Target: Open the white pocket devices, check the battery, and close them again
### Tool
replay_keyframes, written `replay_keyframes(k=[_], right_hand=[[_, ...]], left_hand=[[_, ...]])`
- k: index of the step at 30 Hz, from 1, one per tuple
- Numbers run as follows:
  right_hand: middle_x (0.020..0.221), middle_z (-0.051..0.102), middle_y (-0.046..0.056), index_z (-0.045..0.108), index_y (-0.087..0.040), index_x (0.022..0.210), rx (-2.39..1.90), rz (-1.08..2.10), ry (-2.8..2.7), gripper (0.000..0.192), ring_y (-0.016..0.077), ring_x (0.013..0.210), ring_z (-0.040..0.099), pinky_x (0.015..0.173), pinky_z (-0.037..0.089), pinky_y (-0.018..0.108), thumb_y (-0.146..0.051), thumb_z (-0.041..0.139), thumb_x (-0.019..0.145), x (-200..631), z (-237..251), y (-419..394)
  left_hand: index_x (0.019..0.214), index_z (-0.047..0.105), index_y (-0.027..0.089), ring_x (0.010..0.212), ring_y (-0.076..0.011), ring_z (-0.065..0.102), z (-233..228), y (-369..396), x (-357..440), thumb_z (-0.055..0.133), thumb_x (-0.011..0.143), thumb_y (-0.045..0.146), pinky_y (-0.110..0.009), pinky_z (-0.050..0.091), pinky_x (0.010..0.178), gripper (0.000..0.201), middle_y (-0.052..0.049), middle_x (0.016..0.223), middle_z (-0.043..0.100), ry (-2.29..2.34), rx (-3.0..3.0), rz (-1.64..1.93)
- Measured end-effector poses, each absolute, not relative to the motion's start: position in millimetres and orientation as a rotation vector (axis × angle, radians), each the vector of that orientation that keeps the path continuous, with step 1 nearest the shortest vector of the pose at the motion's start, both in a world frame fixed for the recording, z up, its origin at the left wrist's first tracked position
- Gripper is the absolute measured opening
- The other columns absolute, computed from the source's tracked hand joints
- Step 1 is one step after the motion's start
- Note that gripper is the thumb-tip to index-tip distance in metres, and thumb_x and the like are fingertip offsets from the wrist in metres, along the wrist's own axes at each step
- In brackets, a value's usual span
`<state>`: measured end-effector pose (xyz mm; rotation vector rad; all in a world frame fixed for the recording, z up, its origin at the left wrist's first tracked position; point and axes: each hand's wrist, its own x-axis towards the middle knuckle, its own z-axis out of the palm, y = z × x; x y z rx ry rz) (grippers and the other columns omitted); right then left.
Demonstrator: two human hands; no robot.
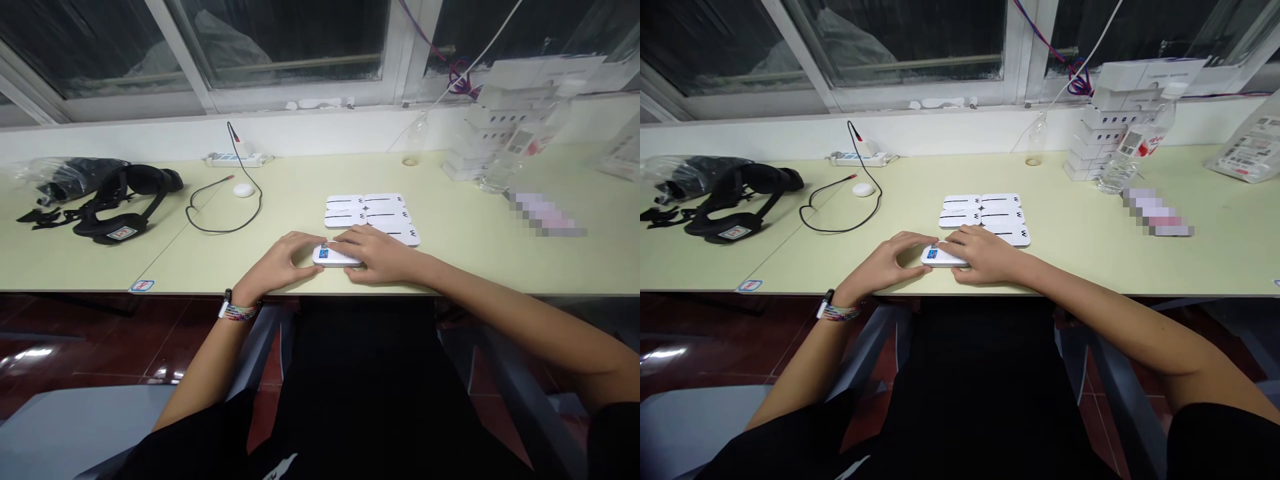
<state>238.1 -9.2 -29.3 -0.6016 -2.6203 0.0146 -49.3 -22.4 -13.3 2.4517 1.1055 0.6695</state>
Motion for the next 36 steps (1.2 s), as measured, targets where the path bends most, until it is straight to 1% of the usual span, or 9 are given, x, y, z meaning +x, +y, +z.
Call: replay_keyframes(k=[6, 10, 15, 18, 20, 24, 28, 31, 36], right_hand=[[0.126, 0.077, 0.017, 0.068, -0.016, 0.145, -0.679, 0.087, -2.594, 0.047, 0.0342, 0.117, 0.068, 0.106, 0.055, 0.054, -0.024, 0.060, 0.099, 232.2, -29.4, -12.6], [0.118, 0.077, 0.019, 0.047, -0.011, 0.167, -0.780, 0.134, -2.532, 0.073, 0.0369, 0.114, 0.069, 0.099, 0.060, 0.055, -0.027, 0.063, 0.097, 229.1, -35.3, -12.8], [0.144, 0.074, 0.016, 0.019, -0.023, 0.181, -0.783, 0.310, -2.464, 0.096, 0.0368, 0.133, 0.068, 0.108, 0.060, 0.058, -0.020, 0.064, 0.096, 235.2, -34.1, -12.7], [0.171, 0.054, 0.016, 0.011, -0.026, 0.183, -0.748, 0.371, -2.364, 0.104, 0.0350, 0.151, 0.059, 0.117, 0.057, 0.056, -0.018, 0.067, 0.095, 242.5, -30.5, -12.6], [0.171, 0.056, 0.012, 0.027, -0.029, 0.180, -0.683, 0.418, -2.320, 0.090, 0.0311, 0.148, 0.063, 0.117, 0.058, 0.051, -0.018, 0.065, 0.099, 246.4, -29.8, -11.1], [0.131, 0.085, 0.003, 0.072, -0.032, 0.150, -0.561, 0.521, -2.347, 0.047, 0.0208, 0.107, 0.082, 0.093, 0.065, 0.038, -0.019, 0.057, 0.108, 249.7, -31.2, -6.2], [0.129, 0.086, 0.002, 0.078, -0.035, 0.144, -0.517, 0.560, -2.300, 0.043, 0.0188, 0.103, 0.082, 0.086, 0.063, 0.034, -0.019, 0.062, 0.107, 249.3, -30.3, -4.5], [0.128, 0.086, 0.002, 0.081, -0.035, 0.138, -0.520, 0.622, -2.245, 0.036, 0.0191, 0.101, 0.081, 0.086, 0.061, 0.034, -0.025, 0.066, 0.107, 247.7, -28.6, -5.4], [0.083, 0.081, -0.001, 0.087, -0.026, 0.122, -0.761, 0.867, -2.031, 0.030, 0.0156, 0.066, 0.065, 0.063, 0.051, 0.032, -0.043, 0.079, 0.098, 242.4, -23.3, -5.6]], left_hand=[[0.142, 0.069, 0.026, 0.129, -0.0318, 0.069, -14.3, -28.1, -43.5, 0.072, 0.097, 0.032, -0.051, 0.054, 0.115, 0.046, -0.008, 0.136, 0.077, 1.124, 2.618, 0.684], [0.142, 0.069, 0.020, 0.121, -0.0339, 0.070, -17.5, -30.2, -39.5, 0.066, 0.098, 0.023, -0.052, 0.053, 0.110, 0.045, -0.012, 0.129, 0.076, 1.136, 2.844, 0.662], [0.145, 0.070, 0.027, 0.111, -0.0323, 0.070, -19.6, -27.2, -38.5, 0.056, 0.108, 0.017, -0.054, 0.051, 0.107, 0.041, -0.009, 0.117, 0.079, 1.065, 2.983, 0.652], [0.147, 0.070, 0.029, 0.113, -0.0306, 0.072, -21.1, -25.6, -40.9, 0.055, 0.110, 0.017, -0.056, 0.048, 0.114, 0.042, -0.007, 0.121, 0.081, 1.065, 2.954, 0.722], [0.146, 0.071, 0.029, 0.111, -0.0285, 0.073, -22.3, -25.1, -42.5, 0.055, 0.110, 0.016, -0.057, 0.045, 0.119, 0.042, -0.007, 0.120, 0.081, 1.065, 2.919, 0.769], [0.141, 0.074, 0.029, 0.101, -0.0248, 0.076, -25.1, -24.2, -44.9, 0.057, 0.111, 0.020, -0.059, 0.041, 0.126, 0.036, -0.003, 0.109, 0.082, 1.028, 2.867, 0.791], [0.143, 0.074, 0.031, 0.120, -0.0281, 0.076, -28.3, -23.5, -46.8, 0.062, 0.113, 0.027, -0.064, 0.040, 0.129, 0.032, -0.005, 0.121, 0.083, 1.021, 2.848, 0.876], [0.158, 0.062, 0.032, 0.139, -0.0295, 0.068, -27.8, -26.2, -44.5, 0.065, 0.112, 0.028, -0.059, 0.052, 0.122, 0.046, -0.008, 0.144, 0.076, 0.926, 2.778, 1.013], [0.170, 0.044, 0.033, 0.144, -0.0322, 0.064, -20.7, -31.7, -29.5, 0.070, 0.110, 0.030, -0.056, 0.058, 0.118, 0.066, -0.014, 0.160, 0.063, 0.886, 2.826, 1.080]])
